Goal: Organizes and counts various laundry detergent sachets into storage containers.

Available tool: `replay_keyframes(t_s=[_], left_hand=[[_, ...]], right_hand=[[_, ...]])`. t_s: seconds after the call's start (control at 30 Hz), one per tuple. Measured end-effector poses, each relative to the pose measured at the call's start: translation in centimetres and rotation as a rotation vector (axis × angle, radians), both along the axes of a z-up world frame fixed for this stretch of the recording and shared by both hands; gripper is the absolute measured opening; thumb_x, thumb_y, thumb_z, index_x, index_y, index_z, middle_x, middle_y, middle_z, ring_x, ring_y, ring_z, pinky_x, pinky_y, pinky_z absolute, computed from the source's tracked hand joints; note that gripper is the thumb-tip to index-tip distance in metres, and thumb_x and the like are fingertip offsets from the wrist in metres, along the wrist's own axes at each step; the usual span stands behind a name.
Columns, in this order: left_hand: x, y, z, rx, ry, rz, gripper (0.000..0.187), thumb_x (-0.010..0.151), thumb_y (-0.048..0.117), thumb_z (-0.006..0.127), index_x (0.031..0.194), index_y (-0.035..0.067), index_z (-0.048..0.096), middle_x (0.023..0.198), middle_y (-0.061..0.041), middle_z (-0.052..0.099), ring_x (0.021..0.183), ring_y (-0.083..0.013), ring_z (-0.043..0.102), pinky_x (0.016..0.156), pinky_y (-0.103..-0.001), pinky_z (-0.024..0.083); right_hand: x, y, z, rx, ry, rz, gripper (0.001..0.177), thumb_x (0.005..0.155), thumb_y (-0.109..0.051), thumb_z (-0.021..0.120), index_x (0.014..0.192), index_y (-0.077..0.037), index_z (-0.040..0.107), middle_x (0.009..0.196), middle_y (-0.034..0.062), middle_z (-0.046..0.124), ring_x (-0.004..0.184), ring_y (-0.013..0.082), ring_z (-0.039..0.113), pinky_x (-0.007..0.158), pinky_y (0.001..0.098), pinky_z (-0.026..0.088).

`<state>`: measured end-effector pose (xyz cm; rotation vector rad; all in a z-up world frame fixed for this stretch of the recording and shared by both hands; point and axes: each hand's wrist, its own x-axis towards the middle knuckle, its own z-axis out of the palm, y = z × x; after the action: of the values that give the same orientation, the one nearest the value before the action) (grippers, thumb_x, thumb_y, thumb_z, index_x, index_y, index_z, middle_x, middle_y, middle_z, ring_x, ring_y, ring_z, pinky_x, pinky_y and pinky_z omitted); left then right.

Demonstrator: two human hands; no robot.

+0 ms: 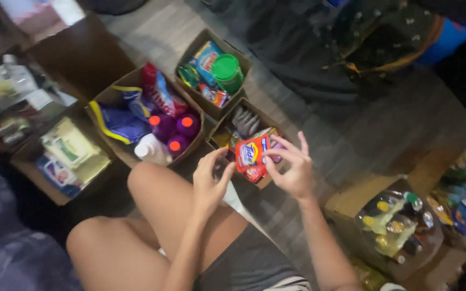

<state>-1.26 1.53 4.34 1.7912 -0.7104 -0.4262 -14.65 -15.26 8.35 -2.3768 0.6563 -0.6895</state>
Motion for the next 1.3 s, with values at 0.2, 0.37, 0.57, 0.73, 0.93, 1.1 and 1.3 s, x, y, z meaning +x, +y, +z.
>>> replay_keyframes(t_s=[0.2, 0.37, 0.57, 0.73, 0.93, 1.1, 1.3], left_hand=[[0.5, 4.2, 6.6, -0.164, -0.259, -0.045, 0.065, 0.075, 0.021, 0.086, 0.131, -0.001, 0.060, 0.131, -0.021, 0.064, 0.120, -0.0370, 0.059, 0.102, -0.046, 0.047], [-1.5, 10.1, 6.9, -0.114, 0.187, -0.060, 0.048, 0.083, 0.016, 0.085, 0.125, -0.001, 0.068, 0.114, -0.014, 0.076, 0.105, -0.0206, 0.074, 0.091, -0.033, 0.059], [-4.2, 15.3, 7.6, -0.305, 0.545, 0.122, 0.038, 0.088, 0.003, 0.079, 0.122, -0.007, 0.065, 0.111, -0.014, 0.077, 0.102, -0.0160, 0.074, 0.088, -0.029, 0.062], [-5.8, 18.0, 7.9, -0.369, 0.628, 0.296, 0.046, 0.089, -0.001, 0.076, 0.130, -0.006, 0.055, 0.118, -0.015, 0.073, 0.108, -0.0182, 0.072, 0.092, -0.031, 0.062], [-6.8, 20.7, 8.0, -0.488, 0.633, 0.352, 0.060, 0.090, -0.003, 0.073, 0.143, -0.004, 0.044, 0.128, -0.017, 0.067, 0.117, -0.0192, 0.069, 0.097, -0.030, 0.060], [-7.0, 22.3, 9.3, -0.453, 0.694, 0.393, 0.060, 0.088, -0.002, 0.073, 0.142, -0.005, 0.047, 0.115, -0.016, 0.073, 0.105, -0.0179, 0.073, 0.088, -0.029, 0.064], [-7.8, 23.2, 8.4, -0.468, 0.597, 0.402, 0.044, 0.090, -0.003, 0.074, 0.131, -0.011, 0.059, 0.115, -0.016, 0.073, 0.103, -0.0159, 0.072, 0.090, -0.029, 0.062]], right_hand=[[-0.6, 2.0, 3.6, 0.587, -0.151, 0.207, 0.008, 0.085, 0.001, 0.076, 0.092, -0.003, 0.074, 0.090, 0.0039, 0.074, 0.087, 0.0114, 0.066, 0.082, 0.0312, 0.051], [1.9, 4.9, 4.1, 0.865, -0.298, 0.272, 0.001, 0.097, 0.001, 0.073, 0.097, 0.000, 0.072, 0.095, 0.0029, 0.071, 0.089, 0.0077, 0.065, 0.082, 0.0242, 0.053], [5.2, 10.3, 6.5, 0.968, -0.237, 0.344, 0.026, 0.100, -0.005, 0.065, 0.127, -0.001, 0.065, 0.108, 0.0053, 0.074, 0.097, 0.0095, 0.069, 0.085, 0.0244, 0.055], [5.3, 13.9, 4.6, 1.133, -0.082, 0.574, 0.041, 0.099, -0.008, 0.064, 0.138, 0.001, 0.055, 0.126, 0.0062, 0.069, 0.117, 0.0114, 0.066, 0.101, 0.0277, 0.054], [4.8, 17.9, 4.3, 1.097, 0.159, 0.681, 0.042, 0.094, -0.004, 0.072, 0.133, 0.005, 0.059, 0.123, 0.0089, 0.070, 0.112, 0.0145, 0.066, 0.097, 0.0330, 0.055], [4.9, 19.5, 4.7, 1.158, 0.179, 0.674, 0.037, 0.095, -0.002, 0.070, 0.129, 0.007, 0.062, 0.119, 0.0106, 0.072, 0.109, 0.0156, 0.067, 0.096, 0.0337, 0.057], [4.7, 20.7, 5.0, 1.125, 0.143, 0.717, 0.037, 0.095, -0.001, 0.071, 0.130, 0.007, 0.063, 0.117, 0.0102, 0.072, 0.107, 0.0143, 0.067, 0.095, 0.0324, 0.057]])
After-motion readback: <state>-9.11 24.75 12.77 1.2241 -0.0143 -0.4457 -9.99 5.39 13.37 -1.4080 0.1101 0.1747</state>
